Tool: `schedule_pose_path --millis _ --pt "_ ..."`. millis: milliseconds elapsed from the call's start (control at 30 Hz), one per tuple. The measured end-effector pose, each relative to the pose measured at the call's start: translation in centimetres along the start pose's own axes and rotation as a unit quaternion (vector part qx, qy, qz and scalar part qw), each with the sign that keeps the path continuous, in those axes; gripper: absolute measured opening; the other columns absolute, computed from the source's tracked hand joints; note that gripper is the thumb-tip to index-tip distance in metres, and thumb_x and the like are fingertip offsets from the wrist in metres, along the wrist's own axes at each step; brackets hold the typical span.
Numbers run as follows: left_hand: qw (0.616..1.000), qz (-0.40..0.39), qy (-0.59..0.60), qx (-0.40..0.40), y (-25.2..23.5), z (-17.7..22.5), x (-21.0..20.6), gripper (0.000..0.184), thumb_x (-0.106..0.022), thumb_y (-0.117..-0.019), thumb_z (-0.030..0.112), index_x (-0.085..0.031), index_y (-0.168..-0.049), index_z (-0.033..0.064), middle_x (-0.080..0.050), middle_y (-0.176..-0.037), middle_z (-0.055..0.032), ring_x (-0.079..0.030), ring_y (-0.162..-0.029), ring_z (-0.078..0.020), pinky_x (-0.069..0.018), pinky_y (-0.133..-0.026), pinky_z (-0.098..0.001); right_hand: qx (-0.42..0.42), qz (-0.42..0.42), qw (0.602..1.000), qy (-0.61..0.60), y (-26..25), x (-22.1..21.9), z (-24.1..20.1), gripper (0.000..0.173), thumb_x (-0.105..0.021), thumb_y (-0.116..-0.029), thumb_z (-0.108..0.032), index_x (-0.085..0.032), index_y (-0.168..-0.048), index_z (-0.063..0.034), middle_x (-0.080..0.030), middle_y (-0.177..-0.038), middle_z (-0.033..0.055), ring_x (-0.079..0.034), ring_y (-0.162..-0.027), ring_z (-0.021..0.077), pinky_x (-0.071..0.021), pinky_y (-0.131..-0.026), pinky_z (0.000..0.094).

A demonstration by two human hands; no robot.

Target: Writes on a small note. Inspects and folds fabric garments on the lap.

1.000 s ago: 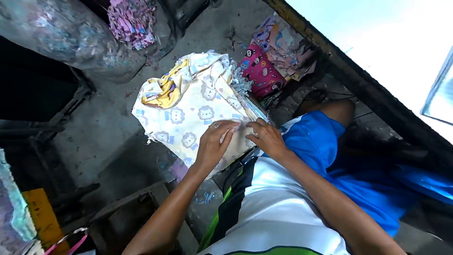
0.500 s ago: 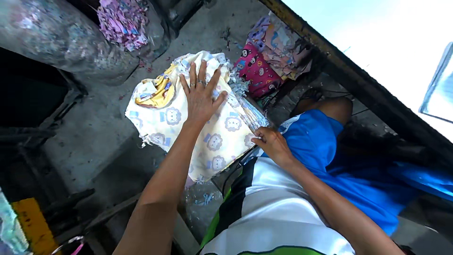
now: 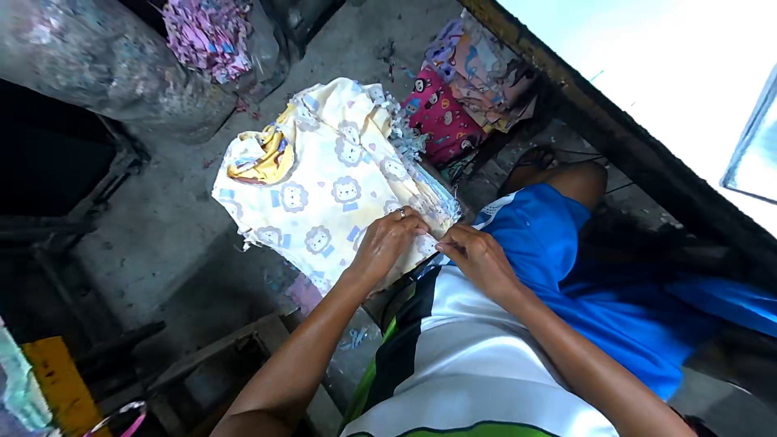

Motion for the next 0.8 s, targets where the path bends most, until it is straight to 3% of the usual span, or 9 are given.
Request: schedule_pose_path --millis 67,167,233,300,367,467,567,667,800 --pt "1.0 0.011 0.013 0.011 0.1 0.3 0.0 0.01 -0.065 -0.0982 0.009 -0.075 -0.097 0.0052 -0.07 -0.107 -0.0096 -0.069 -0.088 -0.0206 -0.0575 -0.078 -0.0358 0.004 0.003 1.0 0.007 0.1 -0.1 -0.2 0.023 -0.064 -0.1008 -0.026 -0.072 -0.095 -0.0043 -0.066 -0.089 0.0093 -0.065 -0.075 0.0225 -0.0541 -0.067 0.0439" --pt "0.996 0.041 0.051 0.067 0.9 0.8 0.9 0.021 -0.062 -0.1026 0.022 -0.066 -0.109 0.0018 -0.062 -0.12 -0.014 -0.068 -0.089 -0.0187 -0.0589 -0.072 -0.0333 0.008 0.036 0.999 0.014 0.1 0.0 -0.4 0.023 -0.066 -0.0996 -0.027 -0.072 -0.093 -0.0052 -0.067 -0.087 0.0078 -0.065 -0.071 0.02 -0.0544 -0.064 0.0409" --pt "0.987 0.062 0.071 0.133 1.4 1.3 1.4 0.034 -0.057 -0.1036 0.03 -0.056 -0.118 -0.0005 -0.06 -0.112 -0.0142 -0.065 -0.081 -0.0187 -0.057 -0.066 -0.0343 0.022 0.037 0.999 0.016 0.2 -0.2 -0.7 0.025 -0.068 -0.0984 -0.028 -0.071 -0.091 -0.0048 -0.065 -0.085 0.008 -0.063 -0.069 0.0202 -0.0532 -0.062 0.0404" --pt "0.974 0.051 0.1 0.199 1.8 1.8 1.4 0.047 -0.064 -0.0998 0.032 -0.047 -0.131 0.0009 -0.06 -0.108 -0.0136 -0.067 -0.077 -0.019 -0.0586 -0.064 -0.0359 0.055 -0.003 0.998 -0.007 0.3 -0.7 -1.3 0.026 -0.065 -0.0995 -0.029 -0.073 -0.093 -0.0052 -0.067 -0.087 0.0083 -0.066 -0.073 0.0204 -0.0554 -0.066 0.0403" --pt "0.964 0.048 0.112 0.234 2.0 1.7 1.1 0.054 -0.073 -0.0945 0.02 -0.044 -0.138 0.003 -0.063 -0.104 -0.0164 -0.069 -0.076 -0.0233 -0.0607 -0.066 -0.0411 0.091 -0.074 0.992 -0.05 0.1 -1.2 -1.7 0.031 -0.058 -0.1036 -0.034 -0.076 -0.101 -0.0088 -0.071 -0.095 0.0063 -0.068 -0.083 0.0173 -0.0569 -0.076 0.0378" --pt "0.966 0.059 0.096 0.234 2.5 1.2 1.6 0.033 -0.064 -0.0972 0.004 -0.054 -0.129 0.0031 -0.065 -0.09 -0.0137 -0.065 -0.067 -0.02 -0.0559 -0.06 -0.0371 0.101 -0.07 0.99 -0.068 -1.1 -1.0 -1.2 0.028 -0.057 -0.1045 -0.028 -0.077 -0.105 -0.0085 -0.071 -0.097 0.0064 -0.069 -0.084 0.0177 -0.0579 -0.076 0.0394" --pt "0.971 0.06 0.098 0.208 3.3 1.1 2.6 0.015 -0.061 -0.0993 0.003 -0.07 -0.112 0.0033 -0.069 -0.104 -0.0112 -0.068 -0.082 -0.0156 -0.0592 -0.071 -0.0318 0.047 0.01 0.999 -0.02 -3.3 -0.6 0.4 0.018 -0.062 -0.1019 -0.013 -0.072 -0.113 -0.0035 -0.069 -0.101 0.0134 -0.069 -0.081 0.0264 -0.059 -0.073 0.0472" --pt "0.97 0.059 0.101 0.211 3.4 1.6 2.5 0.017 -0.063 -0.0988 0.006 -0.074 -0.112 0.0066 -0.064 -0.108 -0.0114 -0.066 -0.082 -0.0137 -0.0579 -0.068 -0.0275 -0.014 0.041 0.999 0.016 -4.9 -0.9 1.1 0.023 -0.069 -0.0986 -0.018 -0.068 -0.117 -0.0032 -0.065 -0.101 0.0154 -0.066 -0.079 0.0298 -0.0555 -0.067 0.0509" --pt "0.973 0.05 0.1 0.2 3.1 1.5 1.5 0.018 -0.062 -0.1004 0.009 -0.075 -0.113 0.0084 -0.06 -0.105 -0.0113 -0.062 -0.078 -0.0138 -0.0545 -0.065 -0.0268 -0.017 0.02 0.999 0.021 -4.8 -1.8 1.2 0.025 -0.079 -0.091 -0.024 -0.07 -0.096 -0.0001 -0.063 -0.093 0.0161 -0.064 -0.083 0.0323 -0.0539 -0.073 0.0521"
Point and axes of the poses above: each hand's wrist, its own y-axis away from the middle knuckle, its own x-axis out of the back of the hand, z = x × y, the point moved 2 cm from there along -y, towards the middle knuckle
